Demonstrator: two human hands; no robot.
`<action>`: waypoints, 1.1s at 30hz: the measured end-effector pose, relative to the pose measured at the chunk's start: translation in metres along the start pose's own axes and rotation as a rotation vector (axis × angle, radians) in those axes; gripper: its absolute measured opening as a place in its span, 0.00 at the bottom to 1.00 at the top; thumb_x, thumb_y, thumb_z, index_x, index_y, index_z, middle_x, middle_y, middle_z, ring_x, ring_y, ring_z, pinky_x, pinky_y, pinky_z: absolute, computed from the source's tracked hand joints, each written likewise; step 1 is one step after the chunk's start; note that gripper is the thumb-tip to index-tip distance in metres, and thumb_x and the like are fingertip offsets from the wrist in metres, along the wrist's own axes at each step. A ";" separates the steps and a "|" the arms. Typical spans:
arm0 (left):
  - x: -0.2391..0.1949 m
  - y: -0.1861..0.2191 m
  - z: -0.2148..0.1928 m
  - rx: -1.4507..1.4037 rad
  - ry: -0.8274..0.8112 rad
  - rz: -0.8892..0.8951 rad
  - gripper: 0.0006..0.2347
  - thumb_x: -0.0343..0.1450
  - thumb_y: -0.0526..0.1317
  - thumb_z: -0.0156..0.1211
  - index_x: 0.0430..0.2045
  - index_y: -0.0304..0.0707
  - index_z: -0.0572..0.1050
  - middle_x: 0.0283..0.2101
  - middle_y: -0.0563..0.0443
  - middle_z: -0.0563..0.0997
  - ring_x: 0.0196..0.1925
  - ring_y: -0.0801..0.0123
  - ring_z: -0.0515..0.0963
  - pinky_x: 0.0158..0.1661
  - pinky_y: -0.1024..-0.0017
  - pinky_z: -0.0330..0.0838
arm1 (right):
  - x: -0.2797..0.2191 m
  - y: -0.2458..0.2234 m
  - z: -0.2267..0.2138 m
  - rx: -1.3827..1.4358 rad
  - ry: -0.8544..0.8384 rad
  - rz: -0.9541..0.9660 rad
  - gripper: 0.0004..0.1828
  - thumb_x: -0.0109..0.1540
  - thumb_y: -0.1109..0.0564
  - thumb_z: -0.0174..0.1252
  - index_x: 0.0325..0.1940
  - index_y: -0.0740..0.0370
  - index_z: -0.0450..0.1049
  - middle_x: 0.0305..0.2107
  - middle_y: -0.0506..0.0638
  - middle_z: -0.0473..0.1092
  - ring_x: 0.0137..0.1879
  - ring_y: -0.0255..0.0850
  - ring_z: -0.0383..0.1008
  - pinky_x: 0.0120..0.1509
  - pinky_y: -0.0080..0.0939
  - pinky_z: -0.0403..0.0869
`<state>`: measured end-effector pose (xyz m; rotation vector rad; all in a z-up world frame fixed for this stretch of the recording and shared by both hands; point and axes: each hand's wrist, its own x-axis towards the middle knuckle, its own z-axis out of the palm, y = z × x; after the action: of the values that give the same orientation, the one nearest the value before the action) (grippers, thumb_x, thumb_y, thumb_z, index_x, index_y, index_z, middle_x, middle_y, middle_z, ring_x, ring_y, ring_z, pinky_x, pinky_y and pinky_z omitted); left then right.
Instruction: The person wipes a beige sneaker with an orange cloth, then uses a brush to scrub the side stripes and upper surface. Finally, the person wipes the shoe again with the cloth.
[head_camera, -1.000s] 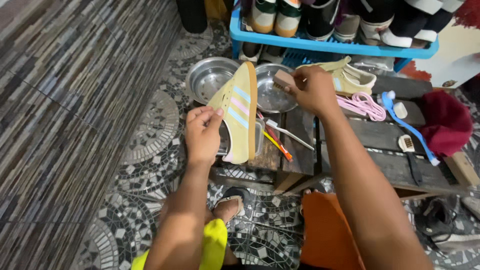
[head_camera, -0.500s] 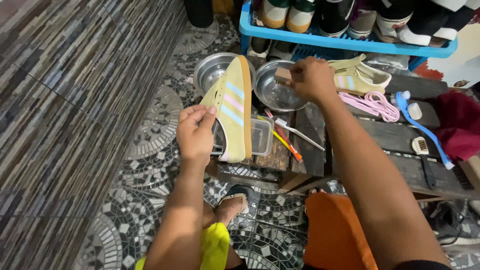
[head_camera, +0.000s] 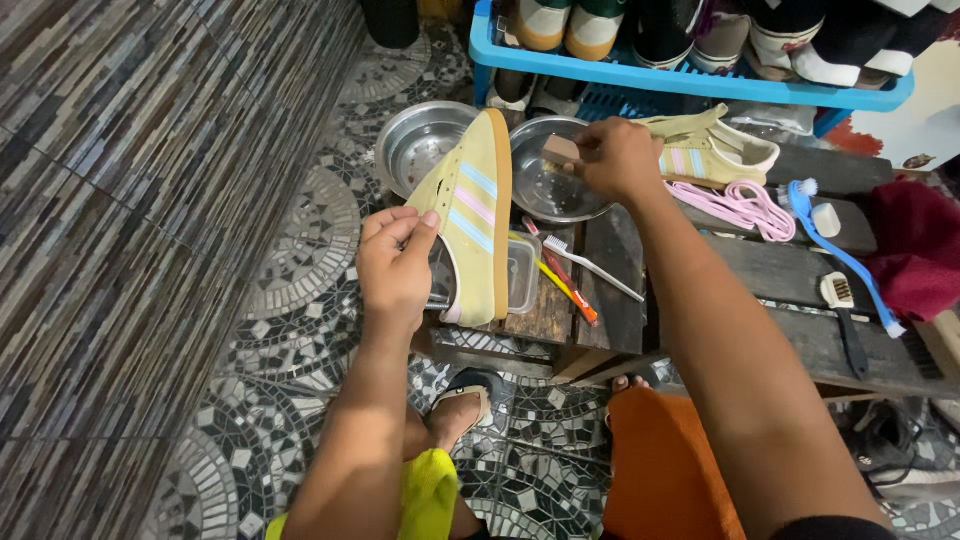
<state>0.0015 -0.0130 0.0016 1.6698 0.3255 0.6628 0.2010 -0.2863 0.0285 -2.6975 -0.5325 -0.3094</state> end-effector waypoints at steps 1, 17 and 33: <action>0.000 0.001 0.000 0.001 -0.001 -0.001 0.13 0.74 0.47 0.69 0.30 0.33 0.85 0.50 0.47 0.78 0.42 0.70 0.74 0.48 0.71 0.70 | -0.002 -0.001 -0.002 0.001 0.000 0.002 0.17 0.57 0.48 0.72 0.50 0.45 0.84 0.41 0.52 0.78 0.53 0.62 0.79 0.55 0.69 0.72; 0.002 -0.003 0.001 -0.007 0.001 0.057 0.12 0.74 0.45 0.70 0.30 0.33 0.86 0.47 0.47 0.77 0.39 0.71 0.74 0.42 0.75 0.68 | -0.008 -0.006 0.000 0.016 0.063 -0.022 0.17 0.56 0.51 0.74 0.49 0.49 0.84 0.40 0.51 0.78 0.51 0.59 0.79 0.55 0.64 0.71; 0.004 -0.011 0.001 0.016 -0.018 0.042 0.13 0.74 0.47 0.70 0.29 0.32 0.85 0.49 0.46 0.78 0.40 0.69 0.75 0.44 0.73 0.69 | -0.022 0.005 0.002 0.585 0.072 0.369 0.15 0.57 0.49 0.75 0.42 0.57 0.82 0.30 0.53 0.77 0.44 0.54 0.81 0.49 0.54 0.75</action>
<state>0.0070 -0.0097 -0.0085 1.7013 0.2842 0.6778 0.1835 -0.2964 0.0186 -2.1441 -0.0727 -0.1198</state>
